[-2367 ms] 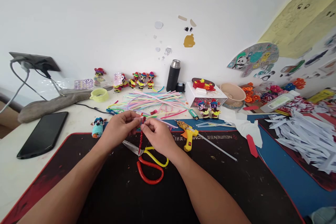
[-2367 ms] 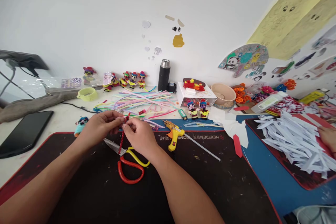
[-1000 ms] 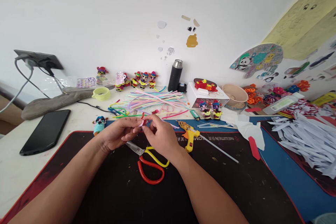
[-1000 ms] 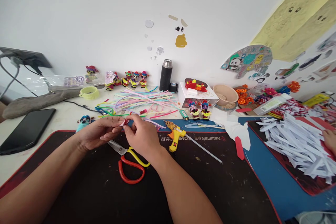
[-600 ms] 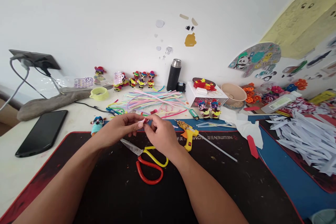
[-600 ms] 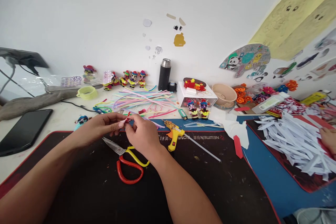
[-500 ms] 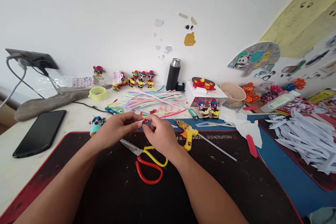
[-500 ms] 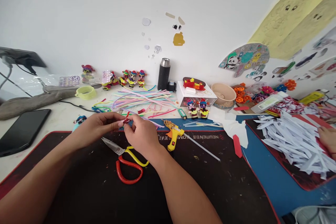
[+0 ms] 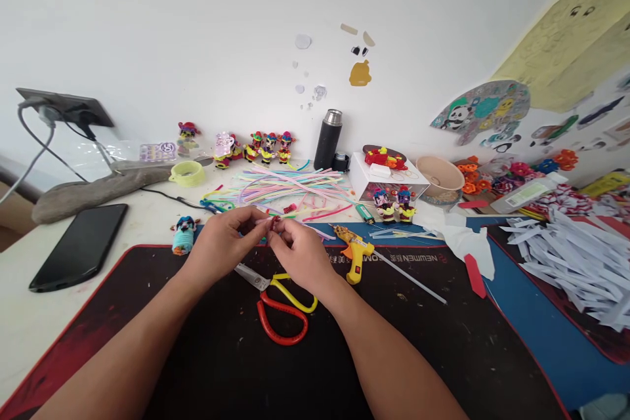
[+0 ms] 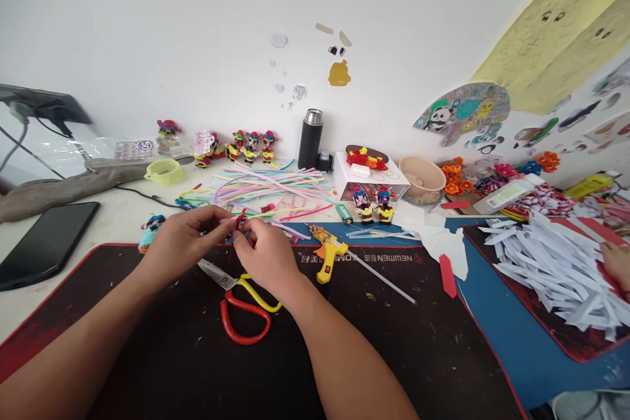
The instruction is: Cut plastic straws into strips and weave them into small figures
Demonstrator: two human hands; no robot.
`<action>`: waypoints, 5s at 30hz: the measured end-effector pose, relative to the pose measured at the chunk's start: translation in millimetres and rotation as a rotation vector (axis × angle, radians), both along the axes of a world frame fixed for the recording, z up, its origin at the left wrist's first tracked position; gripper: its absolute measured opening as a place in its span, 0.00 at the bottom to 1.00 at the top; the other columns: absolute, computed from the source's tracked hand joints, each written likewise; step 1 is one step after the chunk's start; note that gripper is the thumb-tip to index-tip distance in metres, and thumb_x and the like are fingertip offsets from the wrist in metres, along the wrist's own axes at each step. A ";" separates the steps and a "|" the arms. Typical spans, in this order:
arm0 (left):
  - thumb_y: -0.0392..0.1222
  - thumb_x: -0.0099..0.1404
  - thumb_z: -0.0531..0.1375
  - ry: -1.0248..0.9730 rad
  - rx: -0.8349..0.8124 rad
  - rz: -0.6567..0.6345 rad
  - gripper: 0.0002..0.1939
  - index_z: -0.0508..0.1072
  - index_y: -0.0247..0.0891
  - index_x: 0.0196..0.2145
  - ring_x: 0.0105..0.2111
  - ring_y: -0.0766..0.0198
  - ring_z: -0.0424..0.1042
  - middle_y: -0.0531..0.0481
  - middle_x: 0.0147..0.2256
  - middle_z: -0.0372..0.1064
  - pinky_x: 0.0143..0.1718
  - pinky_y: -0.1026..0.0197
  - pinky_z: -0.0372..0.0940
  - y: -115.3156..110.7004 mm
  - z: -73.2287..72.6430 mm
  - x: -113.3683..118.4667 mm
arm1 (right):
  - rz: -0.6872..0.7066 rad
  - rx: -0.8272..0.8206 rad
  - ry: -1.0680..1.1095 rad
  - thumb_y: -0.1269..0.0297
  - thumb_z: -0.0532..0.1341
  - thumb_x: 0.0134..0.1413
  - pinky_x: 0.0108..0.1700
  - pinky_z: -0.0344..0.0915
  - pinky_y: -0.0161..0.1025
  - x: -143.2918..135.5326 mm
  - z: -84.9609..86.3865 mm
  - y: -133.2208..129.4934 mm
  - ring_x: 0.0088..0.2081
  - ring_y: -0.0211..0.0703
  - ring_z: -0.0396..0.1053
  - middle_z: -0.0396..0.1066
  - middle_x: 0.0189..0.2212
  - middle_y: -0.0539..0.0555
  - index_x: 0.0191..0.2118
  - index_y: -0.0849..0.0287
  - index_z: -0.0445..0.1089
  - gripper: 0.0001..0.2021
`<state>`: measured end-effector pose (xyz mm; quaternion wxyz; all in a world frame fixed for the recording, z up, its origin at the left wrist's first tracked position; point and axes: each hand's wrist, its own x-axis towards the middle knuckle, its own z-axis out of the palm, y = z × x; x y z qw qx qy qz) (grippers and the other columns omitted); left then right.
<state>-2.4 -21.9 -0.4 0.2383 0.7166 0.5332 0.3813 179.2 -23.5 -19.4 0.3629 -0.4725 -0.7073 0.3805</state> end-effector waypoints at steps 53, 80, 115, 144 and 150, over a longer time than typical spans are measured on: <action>0.67 0.66 0.60 -0.148 -0.274 -0.127 0.27 0.73 0.39 0.27 0.24 0.62 0.70 0.52 0.22 0.71 0.27 0.63 0.64 -0.4 8.9 -0.6 | -0.038 -0.025 0.119 0.56 0.60 0.66 0.27 0.54 0.35 2.9 1.4 0.7 0.24 0.37 0.60 0.66 0.22 0.46 0.36 0.56 0.72 0.10; 0.58 0.67 0.62 -0.418 -0.418 -0.161 0.22 0.70 0.40 0.22 0.19 0.65 0.63 0.53 0.18 0.66 0.23 0.63 0.57 0.5 3.9 -2.9 | -0.029 -0.017 0.124 0.55 0.59 0.67 0.26 0.53 0.36 4.1 1.9 0.1 0.23 0.37 0.58 0.64 0.21 0.45 0.37 0.55 0.73 0.11; 0.50 0.60 0.71 -0.755 -0.597 -0.209 0.19 0.70 0.36 0.22 0.14 0.72 0.57 0.59 0.14 0.57 0.15 0.68 0.51 -0.2 4.7 -1.8 | -0.018 -0.042 0.184 0.54 0.60 0.65 0.26 0.51 0.35 3.7 3.6 -0.6 0.23 0.36 0.57 0.62 0.21 0.45 0.37 0.57 0.72 0.12; 0.45 0.57 0.73 -0.987 -0.861 -0.285 0.14 0.77 0.33 0.26 0.11 0.76 0.49 0.62 0.12 0.48 0.10 0.74 0.48 3.5 -1.7 -6.4 | 0.059 -0.063 0.252 0.56 0.60 0.66 0.26 0.53 0.34 5.3 10.6 -3.0 0.23 0.35 0.57 0.63 0.22 0.46 0.38 0.58 0.73 0.11; 0.42 0.62 0.69 -1.073 -0.985 -0.447 0.12 0.75 0.34 0.26 0.11 0.75 0.44 0.63 0.12 0.44 0.10 0.74 0.52 5.1 -6.0 -12.8 | 0.168 -0.169 0.367 0.54 0.62 0.66 0.25 0.55 0.33 5.7 12.2 -2.1 0.22 0.34 0.60 0.70 0.27 0.49 0.39 0.58 0.72 0.12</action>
